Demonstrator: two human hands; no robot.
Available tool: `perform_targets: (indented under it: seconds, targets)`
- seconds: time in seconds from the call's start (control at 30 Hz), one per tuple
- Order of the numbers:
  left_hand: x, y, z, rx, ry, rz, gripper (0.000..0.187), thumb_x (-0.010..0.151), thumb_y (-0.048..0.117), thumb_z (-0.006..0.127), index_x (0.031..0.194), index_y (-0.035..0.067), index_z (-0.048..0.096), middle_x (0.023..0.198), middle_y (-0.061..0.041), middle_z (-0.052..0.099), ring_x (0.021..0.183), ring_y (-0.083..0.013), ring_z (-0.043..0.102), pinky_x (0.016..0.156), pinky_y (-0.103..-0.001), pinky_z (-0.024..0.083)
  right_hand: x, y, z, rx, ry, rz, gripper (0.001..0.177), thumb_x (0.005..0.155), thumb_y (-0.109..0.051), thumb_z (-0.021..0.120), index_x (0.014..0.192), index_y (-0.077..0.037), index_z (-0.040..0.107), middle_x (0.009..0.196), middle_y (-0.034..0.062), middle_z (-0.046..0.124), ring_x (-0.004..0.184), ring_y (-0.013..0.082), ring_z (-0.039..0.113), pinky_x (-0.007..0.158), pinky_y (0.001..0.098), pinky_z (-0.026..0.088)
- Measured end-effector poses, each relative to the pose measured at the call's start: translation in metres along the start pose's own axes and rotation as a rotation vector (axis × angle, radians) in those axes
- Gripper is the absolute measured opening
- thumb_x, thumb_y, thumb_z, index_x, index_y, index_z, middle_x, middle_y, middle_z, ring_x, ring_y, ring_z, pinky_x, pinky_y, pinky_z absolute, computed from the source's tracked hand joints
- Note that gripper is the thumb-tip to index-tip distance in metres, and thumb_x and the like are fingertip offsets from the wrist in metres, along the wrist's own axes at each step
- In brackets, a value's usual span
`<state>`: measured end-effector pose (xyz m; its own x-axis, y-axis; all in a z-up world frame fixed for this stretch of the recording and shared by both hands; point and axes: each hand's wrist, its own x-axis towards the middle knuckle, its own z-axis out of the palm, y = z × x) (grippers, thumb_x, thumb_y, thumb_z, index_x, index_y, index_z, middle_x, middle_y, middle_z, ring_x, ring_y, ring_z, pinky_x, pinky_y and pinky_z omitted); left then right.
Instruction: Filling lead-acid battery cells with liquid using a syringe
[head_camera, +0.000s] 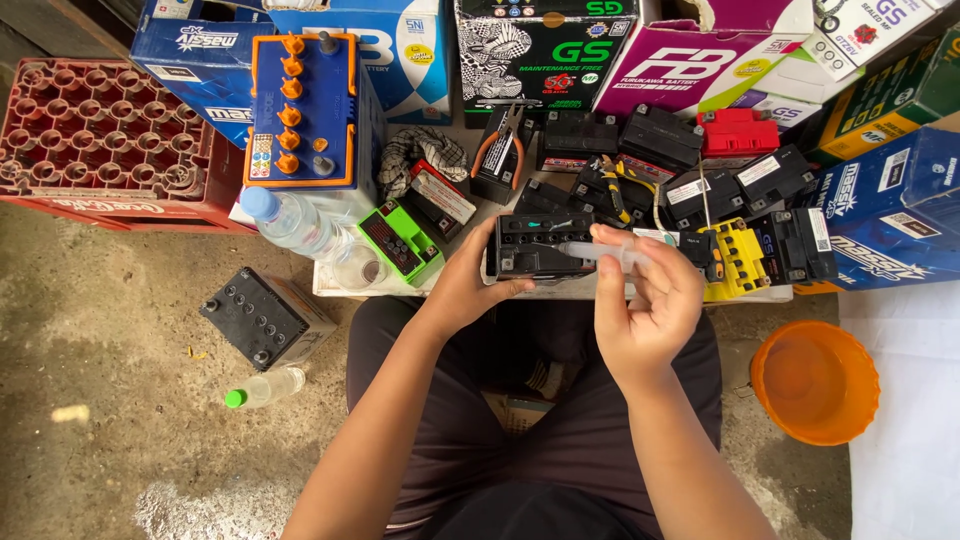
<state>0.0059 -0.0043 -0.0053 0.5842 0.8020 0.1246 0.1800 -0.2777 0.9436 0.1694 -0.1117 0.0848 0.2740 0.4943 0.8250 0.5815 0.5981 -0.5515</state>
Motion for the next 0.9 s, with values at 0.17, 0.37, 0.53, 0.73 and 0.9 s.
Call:
perform_targets:
  seconds: [0.17, 0.37, 0.53, 0.73, 0.9]
  targets:
    - [-0.009, 0.020, -0.001, 0.049, 0.001, -0.042, 0.109, 0.073, 0.026, 0.091, 0.160, 0.013, 0.028, 0.151, -0.026, 0.047, 0.142, -0.0498, 0.039, 0.116, -0.063, 0.034, -0.021, 0.004, -0.024, -0.053, 0.041, -0.073, 0.064, 0.096, 0.009, 0.068, 0.142, 0.010, 0.024, 0.104, 0.0314, 0.069, 0.099, 0.0422, 0.071, 0.092, 0.0490, 0.057]
    - [-0.039, 0.043, 0.000, 0.161, 0.120, 0.066, 0.105, 0.076, 0.018, 0.088, 0.158, -0.001, 0.025, 0.154, -0.036, 0.035, 0.144, -0.0583, 0.027, 0.116, -0.067, 0.028, -0.053, -0.003, -0.058, -0.096, 0.045, -0.029, 0.086, 0.087, 0.018, 0.070, 0.150, 0.009, 0.013, 0.103, 0.0334, 0.071, 0.092, 0.0383, 0.075, 0.083, 0.0458, 0.062]
    - [-0.068, 0.069, 0.018, 0.300, 0.329, 0.344, 0.070, 0.083, 0.002, 0.082, 0.144, -0.004, 0.047, 0.138, -0.021, 0.054, 0.138, -0.0490, 0.045, 0.111, -0.057, 0.042, -0.071, -0.005, -0.081, -0.199, 0.030, -0.047, 0.078, 0.083, 0.025, 0.067, 0.145, 0.016, 0.019, 0.109, 0.0386, 0.068, 0.094, 0.0457, 0.074, 0.082, 0.0515, 0.063]
    - [-0.084, 0.120, 0.073, 0.144, 0.063, 0.385, 0.036, 0.081, 0.001, 0.076, 0.113, 0.004, 0.061, 0.116, -0.014, 0.065, 0.111, -0.0320, 0.066, 0.096, -0.039, 0.055, -0.112, -0.018, -0.108, -0.312, -0.017, 0.207, 0.078, 0.088, 0.021, 0.055, 0.151, -0.006, 0.018, 0.140, 0.0310, 0.056, 0.122, 0.0389, 0.067, 0.105, 0.0435, 0.059]
    - [-0.074, 0.123, 0.134, -0.134, -0.203, 0.218, 0.035, 0.089, 0.006, 0.071, 0.122, 0.001, 0.059, 0.124, -0.012, 0.063, 0.108, -0.0243, 0.064, 0.093, -0.033, 0.055, -0.133, -0.021, -0.134, -0.417, -0.005, 0.281, 0.073, 0.086, 0.022, 0.044, 0.151, -0.001, 0.019, 0.145, 0.0282, 0.054, 0.135, 0.0393, 0.061, 0.114, 0.0444, 0.052]
